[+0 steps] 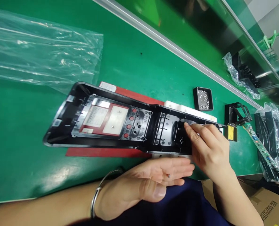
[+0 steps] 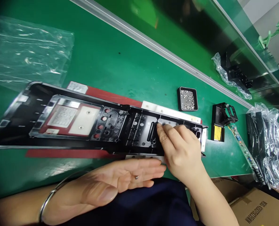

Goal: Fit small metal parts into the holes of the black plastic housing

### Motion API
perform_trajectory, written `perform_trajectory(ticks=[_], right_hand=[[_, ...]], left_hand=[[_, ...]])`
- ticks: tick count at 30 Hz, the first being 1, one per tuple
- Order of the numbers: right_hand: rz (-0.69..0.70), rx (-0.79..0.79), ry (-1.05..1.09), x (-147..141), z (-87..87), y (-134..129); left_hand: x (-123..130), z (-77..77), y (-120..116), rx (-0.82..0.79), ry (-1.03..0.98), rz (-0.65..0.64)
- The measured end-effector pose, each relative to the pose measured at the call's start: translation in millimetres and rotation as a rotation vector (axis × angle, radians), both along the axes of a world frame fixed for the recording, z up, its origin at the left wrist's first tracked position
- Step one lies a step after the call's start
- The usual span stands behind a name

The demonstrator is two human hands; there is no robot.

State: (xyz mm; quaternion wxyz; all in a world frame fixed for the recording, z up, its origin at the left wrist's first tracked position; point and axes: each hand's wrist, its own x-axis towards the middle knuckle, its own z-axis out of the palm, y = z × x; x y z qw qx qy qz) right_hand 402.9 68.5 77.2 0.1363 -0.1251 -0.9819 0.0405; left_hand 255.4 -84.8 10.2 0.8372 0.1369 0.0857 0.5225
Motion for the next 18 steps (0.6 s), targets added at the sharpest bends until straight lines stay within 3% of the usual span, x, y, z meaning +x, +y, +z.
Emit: perform_trajectory(ticks=[6, 11, 18], right_hand=[[-0.066, -0.165, 0.302, 18, 9.1, -20], [-0.019, -0.436, 0.264, 30, 15.4, -49], [0.029, -0.586, 0.233, 28, 3.2, -63]], left_hand=[[-4, 6.7, 5, 0.001, -0.063, -0.008], [-6, 17.2, 9, 0.035, -0.132, 0.033], [-5, 16.3, 9, 0.049, -0.131, 0.021]])
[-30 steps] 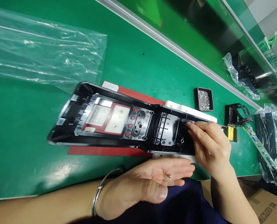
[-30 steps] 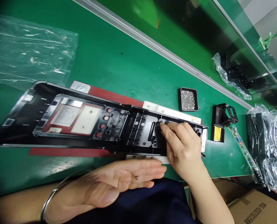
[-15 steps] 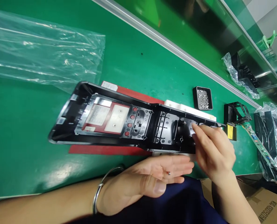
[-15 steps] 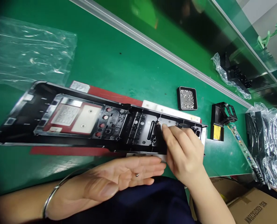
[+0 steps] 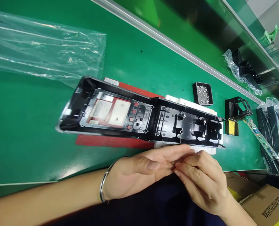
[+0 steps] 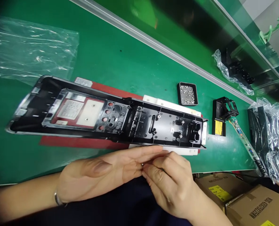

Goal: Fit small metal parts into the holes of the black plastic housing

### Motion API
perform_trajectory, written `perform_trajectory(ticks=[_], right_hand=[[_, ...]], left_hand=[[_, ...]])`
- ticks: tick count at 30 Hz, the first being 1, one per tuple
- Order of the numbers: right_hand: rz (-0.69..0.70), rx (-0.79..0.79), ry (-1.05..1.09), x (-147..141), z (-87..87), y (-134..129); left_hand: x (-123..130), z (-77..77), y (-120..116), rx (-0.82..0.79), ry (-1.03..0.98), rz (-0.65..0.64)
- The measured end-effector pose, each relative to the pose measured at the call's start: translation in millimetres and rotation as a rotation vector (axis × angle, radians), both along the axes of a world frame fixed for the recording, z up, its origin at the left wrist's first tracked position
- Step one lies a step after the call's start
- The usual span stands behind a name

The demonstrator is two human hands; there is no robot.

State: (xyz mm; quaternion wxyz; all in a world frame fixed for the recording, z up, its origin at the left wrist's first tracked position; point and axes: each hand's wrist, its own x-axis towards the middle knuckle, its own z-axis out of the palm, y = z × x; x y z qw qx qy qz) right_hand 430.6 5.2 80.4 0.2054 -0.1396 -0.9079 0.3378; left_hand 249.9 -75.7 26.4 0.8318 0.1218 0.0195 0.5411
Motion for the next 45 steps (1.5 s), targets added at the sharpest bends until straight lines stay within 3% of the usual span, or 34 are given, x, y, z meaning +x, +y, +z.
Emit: perform_trajectory(ticks=[10, 17, 28, 36, 45], right_hand=[[0.068, 0.036, -0.042, -6, -2.7, 2], [0.03, 0.027, -0.062, -5, 1.5, 6], [-0.028, -0.05, -0.052, -2, 2.7, 2], [-0.113, 0.067, -0.069, -3, 0.3, -3], [-0.191, -0.141, -0.038, -10, 0.2, -8]], left_hand=[[1, -1.2, -1, 0.032, -0.005, -0.008], [0, 3.0, 3, 0.062, 0.003, 0.001], [-3, -2.5, -2, 0.008, 0.035, -0.049], [-7, -0.9, -5, 0.078, 0.089, -0.079], [1, -17.0, -8, 0.118, 0.052, -0.071]])
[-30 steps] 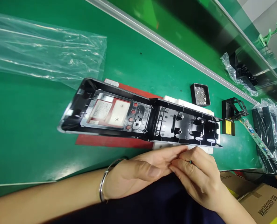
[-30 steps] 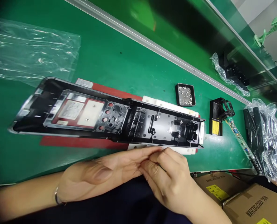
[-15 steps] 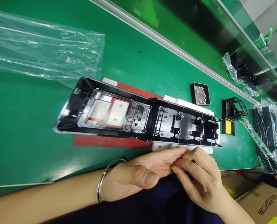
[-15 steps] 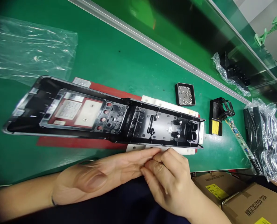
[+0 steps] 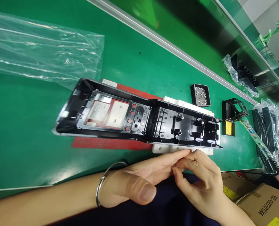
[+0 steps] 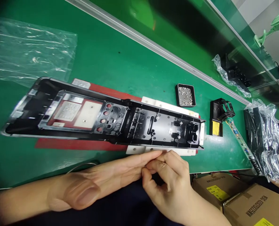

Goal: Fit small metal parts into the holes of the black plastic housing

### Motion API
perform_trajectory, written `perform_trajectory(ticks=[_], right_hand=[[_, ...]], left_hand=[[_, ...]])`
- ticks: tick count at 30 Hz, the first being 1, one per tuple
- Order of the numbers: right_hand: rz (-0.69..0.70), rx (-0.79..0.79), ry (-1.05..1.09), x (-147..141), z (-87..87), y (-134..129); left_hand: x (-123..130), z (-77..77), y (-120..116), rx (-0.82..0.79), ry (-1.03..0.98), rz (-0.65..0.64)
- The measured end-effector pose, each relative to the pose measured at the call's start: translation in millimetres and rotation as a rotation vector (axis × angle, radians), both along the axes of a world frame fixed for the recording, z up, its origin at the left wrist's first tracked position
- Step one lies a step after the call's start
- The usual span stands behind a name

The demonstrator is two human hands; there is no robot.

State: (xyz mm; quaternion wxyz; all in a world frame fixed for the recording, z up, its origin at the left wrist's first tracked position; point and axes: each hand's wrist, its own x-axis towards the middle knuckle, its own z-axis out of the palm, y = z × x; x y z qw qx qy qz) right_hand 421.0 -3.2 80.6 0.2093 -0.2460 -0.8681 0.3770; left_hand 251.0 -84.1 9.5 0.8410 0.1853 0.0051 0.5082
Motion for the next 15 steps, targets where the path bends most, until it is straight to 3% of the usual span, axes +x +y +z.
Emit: perform_trajectory(ticks=[4, 7, 11, 15], right_hand=[[0.033, -0.055, 0.017, 0, 4.0, 2], [0.044, 0.006, 0.029, -1, 9.3, 12], [0.022, 0.165, 0.033, -7, 9.1, 37], [0.088, 0.14, 0.0, -14, 1.4, 56]], left_hand=[[-1, 5.3, 3, -0.028, 0.008, 0.02], [-5, 13.1, 6, -0.02, 0.076, 0.06], [-7, 12.5, 2, -0.088, 0.35, -0.081], [-5, 6.6, -7, -0.131, 0.503, -0.17]])
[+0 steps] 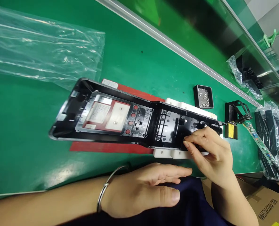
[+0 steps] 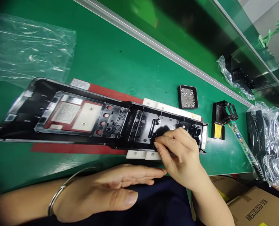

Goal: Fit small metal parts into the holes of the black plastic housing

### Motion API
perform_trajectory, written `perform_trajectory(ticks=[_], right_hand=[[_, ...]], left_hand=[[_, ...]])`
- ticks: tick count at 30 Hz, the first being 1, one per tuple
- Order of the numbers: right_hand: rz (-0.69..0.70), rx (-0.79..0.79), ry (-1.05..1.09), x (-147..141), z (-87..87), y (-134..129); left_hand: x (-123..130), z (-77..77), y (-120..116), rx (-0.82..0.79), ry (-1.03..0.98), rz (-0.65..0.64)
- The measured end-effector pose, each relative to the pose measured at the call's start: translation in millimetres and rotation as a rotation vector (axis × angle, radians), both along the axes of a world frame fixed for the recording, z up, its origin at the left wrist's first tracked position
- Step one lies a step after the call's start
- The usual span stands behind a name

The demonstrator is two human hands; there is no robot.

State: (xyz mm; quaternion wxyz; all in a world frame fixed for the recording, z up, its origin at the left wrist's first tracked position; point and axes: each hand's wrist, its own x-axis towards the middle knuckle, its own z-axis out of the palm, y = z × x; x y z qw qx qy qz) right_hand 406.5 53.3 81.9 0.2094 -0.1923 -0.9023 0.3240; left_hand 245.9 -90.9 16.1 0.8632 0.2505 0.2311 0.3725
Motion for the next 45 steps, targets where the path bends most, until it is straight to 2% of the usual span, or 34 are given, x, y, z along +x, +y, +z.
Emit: perform_trajectory(ticks=[9, 15, 24, 34, 37, 41, 45], right_hand=[[0.042, -0.117, -0.032, -4, -0.6, 12], [0.054, -0.127, -0.058, -6, 5.1, 15], [0.051, 0.115, -0.08, 7, 7.2, 0], [0.078, 0.233, -0.123, 14, -2.9, -8], [0.111, 0.249, -0.162, 16, -1.6, -8], [0.144, 0.347, -0.25, 17, 3.0, -10], [0.137, 0.37, -0.247, 14, -1.4, -12]], left_hand=[[-4, 10.8, 2, 0.005, 0.11, 0.071], [-8, 15.9, 4, -0.009, 0.069, 0.073], [-8, 20.0, 4, -0.097, 0.058, 0.057], [-7, 19.5, 5, -0.098, 0.054, 0.059], [-7, 18.7, 5, -0.079, 0.055, 0.059], [-7, 18.0, 4, -0.09, 0.073, 0.061], [-6, 16.2, 2, -0.106, 0.086, 0.059]])
